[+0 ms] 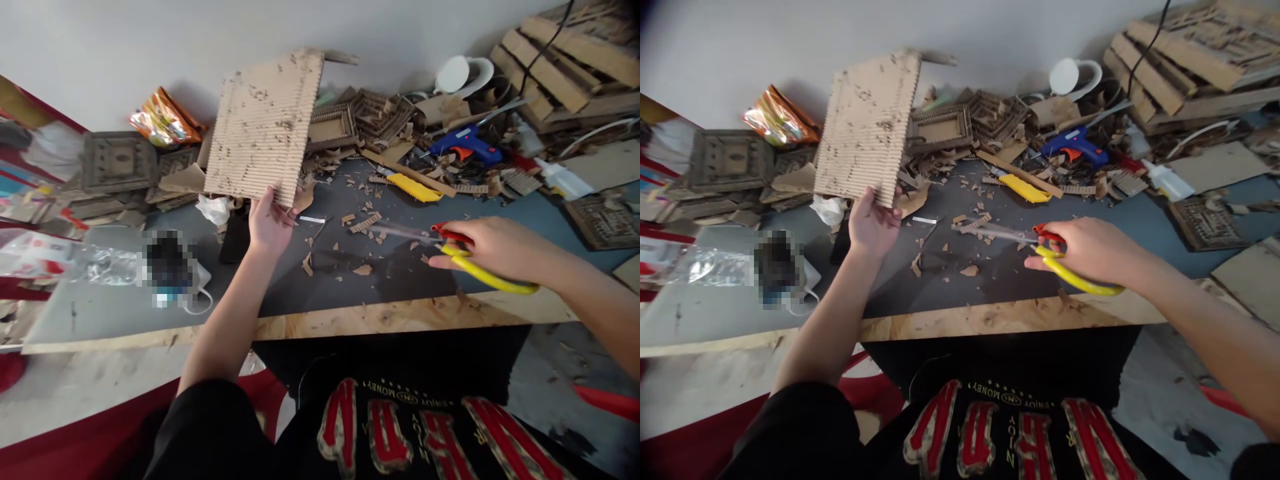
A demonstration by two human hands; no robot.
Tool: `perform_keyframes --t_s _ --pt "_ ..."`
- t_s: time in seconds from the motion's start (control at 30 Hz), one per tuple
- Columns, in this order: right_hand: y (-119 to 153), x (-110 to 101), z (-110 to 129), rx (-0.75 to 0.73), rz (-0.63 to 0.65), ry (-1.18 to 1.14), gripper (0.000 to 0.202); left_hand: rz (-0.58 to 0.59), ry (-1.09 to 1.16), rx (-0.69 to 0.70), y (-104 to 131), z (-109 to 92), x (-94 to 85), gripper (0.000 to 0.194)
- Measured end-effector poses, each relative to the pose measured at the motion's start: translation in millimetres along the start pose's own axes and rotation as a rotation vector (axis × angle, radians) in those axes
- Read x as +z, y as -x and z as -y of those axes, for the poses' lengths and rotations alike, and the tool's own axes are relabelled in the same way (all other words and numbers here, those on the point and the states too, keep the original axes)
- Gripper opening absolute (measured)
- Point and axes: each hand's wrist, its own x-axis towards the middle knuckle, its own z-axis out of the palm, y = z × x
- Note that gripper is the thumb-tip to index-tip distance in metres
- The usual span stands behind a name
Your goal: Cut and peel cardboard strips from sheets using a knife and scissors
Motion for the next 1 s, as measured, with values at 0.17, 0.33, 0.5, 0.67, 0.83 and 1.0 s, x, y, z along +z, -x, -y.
perform_keyframes --t_s 0.17,0.33,0.5,0.67,0.83,1.0 --pt "-13.1 5.3 4.8 0.035 -0.065 0.212 0.061 -0.043 -0.033 0.068 -2.4 -10.8 1.8 0.008" --pt "-18.6 14.7 -5.7 -0.043 -0.158 0.087 0.043 -0.049 0.05 0.02 3.4 -14.0 7.5 0.004" --pt "-13.0 25.3 -5.0 0.093 -0.194 -0.56 0.05 -0.045 0.097 -0.068 21.6 -9.6 26.4 0.008" --pt "-17.3 26.0 33.6 -0.044 -0.296 -1.268 0.047 0.052 0.091 -0.283 74.3 13.7 68.5 0.004" --pt "-44.8 29.6 64.8 -0.025 -0.539 -1.306 0.045 0.293 -0.034 -0.47 114.7 37.8 75.5 0.022" --pt "-57.1 18.4 42.5 -0.047 -0.575 -1.285 0.042 0.398 -0.157 -0.276 88.2 16.1 20.8 0.063"
